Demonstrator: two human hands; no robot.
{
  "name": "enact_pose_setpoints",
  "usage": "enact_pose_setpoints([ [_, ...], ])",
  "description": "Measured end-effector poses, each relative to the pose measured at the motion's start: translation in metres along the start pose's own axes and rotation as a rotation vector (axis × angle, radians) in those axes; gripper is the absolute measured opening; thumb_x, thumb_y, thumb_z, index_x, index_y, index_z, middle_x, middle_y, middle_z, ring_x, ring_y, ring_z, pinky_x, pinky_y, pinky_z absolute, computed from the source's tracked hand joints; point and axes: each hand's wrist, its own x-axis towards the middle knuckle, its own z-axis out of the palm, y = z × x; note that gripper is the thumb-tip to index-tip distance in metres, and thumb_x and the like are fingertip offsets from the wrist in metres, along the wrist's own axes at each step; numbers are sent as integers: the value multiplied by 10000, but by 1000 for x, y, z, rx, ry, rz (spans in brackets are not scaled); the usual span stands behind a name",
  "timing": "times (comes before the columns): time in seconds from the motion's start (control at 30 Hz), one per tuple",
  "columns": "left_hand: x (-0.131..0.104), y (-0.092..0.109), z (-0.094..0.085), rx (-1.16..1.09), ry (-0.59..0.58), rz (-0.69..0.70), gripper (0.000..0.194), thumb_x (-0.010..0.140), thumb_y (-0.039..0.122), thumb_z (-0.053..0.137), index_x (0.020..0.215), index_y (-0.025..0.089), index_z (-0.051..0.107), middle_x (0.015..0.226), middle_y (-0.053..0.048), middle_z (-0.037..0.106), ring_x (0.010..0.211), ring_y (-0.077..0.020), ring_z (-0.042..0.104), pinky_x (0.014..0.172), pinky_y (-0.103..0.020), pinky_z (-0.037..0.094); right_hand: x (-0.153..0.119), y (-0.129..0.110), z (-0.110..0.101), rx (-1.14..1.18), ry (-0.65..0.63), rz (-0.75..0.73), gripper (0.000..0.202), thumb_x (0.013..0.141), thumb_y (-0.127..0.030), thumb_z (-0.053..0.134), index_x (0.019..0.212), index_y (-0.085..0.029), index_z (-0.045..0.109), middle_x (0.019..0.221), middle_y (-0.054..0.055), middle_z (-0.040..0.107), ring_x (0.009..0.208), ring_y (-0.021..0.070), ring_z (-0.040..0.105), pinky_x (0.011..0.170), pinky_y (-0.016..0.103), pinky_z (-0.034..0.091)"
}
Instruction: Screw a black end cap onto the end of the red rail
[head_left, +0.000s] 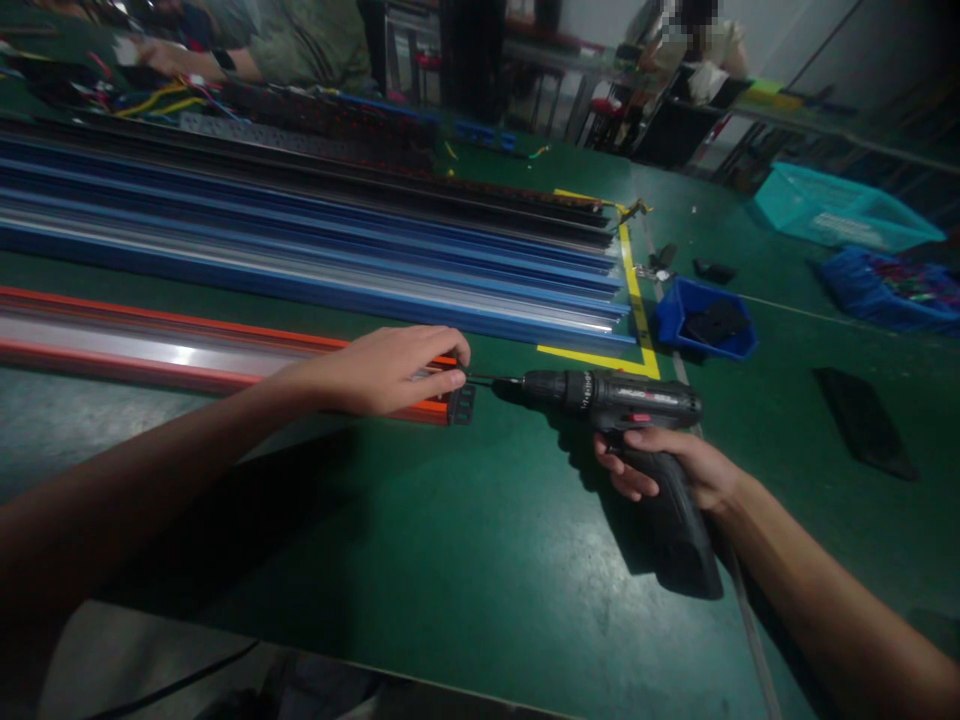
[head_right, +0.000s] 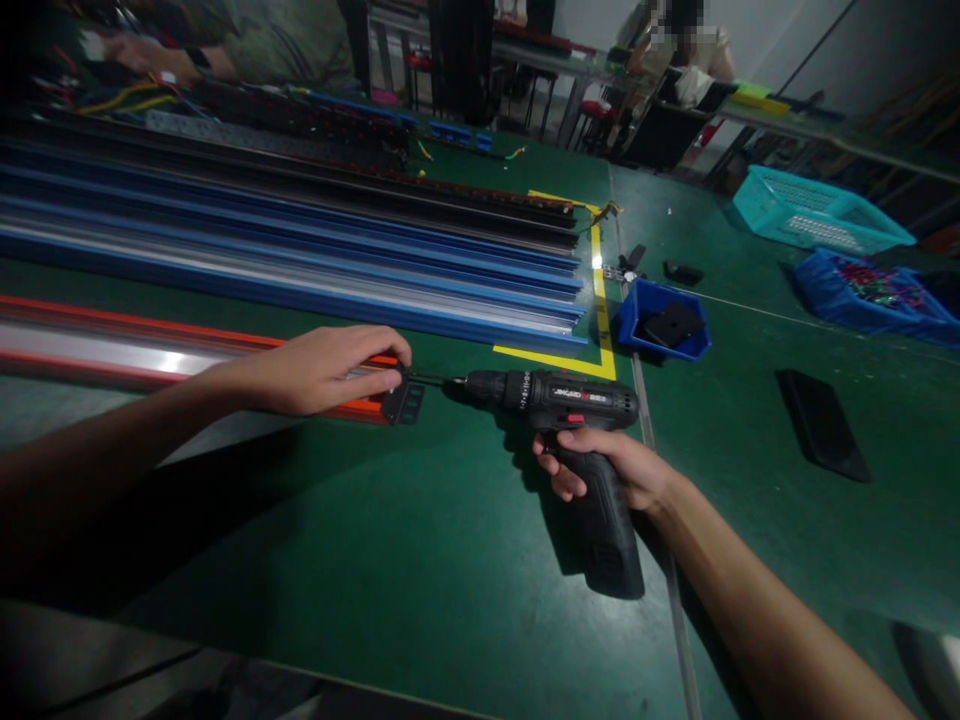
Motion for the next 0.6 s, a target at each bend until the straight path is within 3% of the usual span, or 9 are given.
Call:
enact_pose_setpoints([
  [0.3,0,-2,0,-6,15,6,381,1094,532,443,1251,229,613,1244,-75,702,1103,-249,657,948,-354,454,-1,0,0,26,10,23,249,961,-305,838,1085,-91,809,875,59,755,565,76,643,645,225,617],
  [0.6,-1,-4,1,-13,19,18,331,1120,426,363,1198,230,618,1132,-53,701,972,-216,644,864,-332,448,0,0,1,-11,0,-1,247,956,-314,822,1072,-96,813,874,57,756,553,75,623,611,217,586],
])
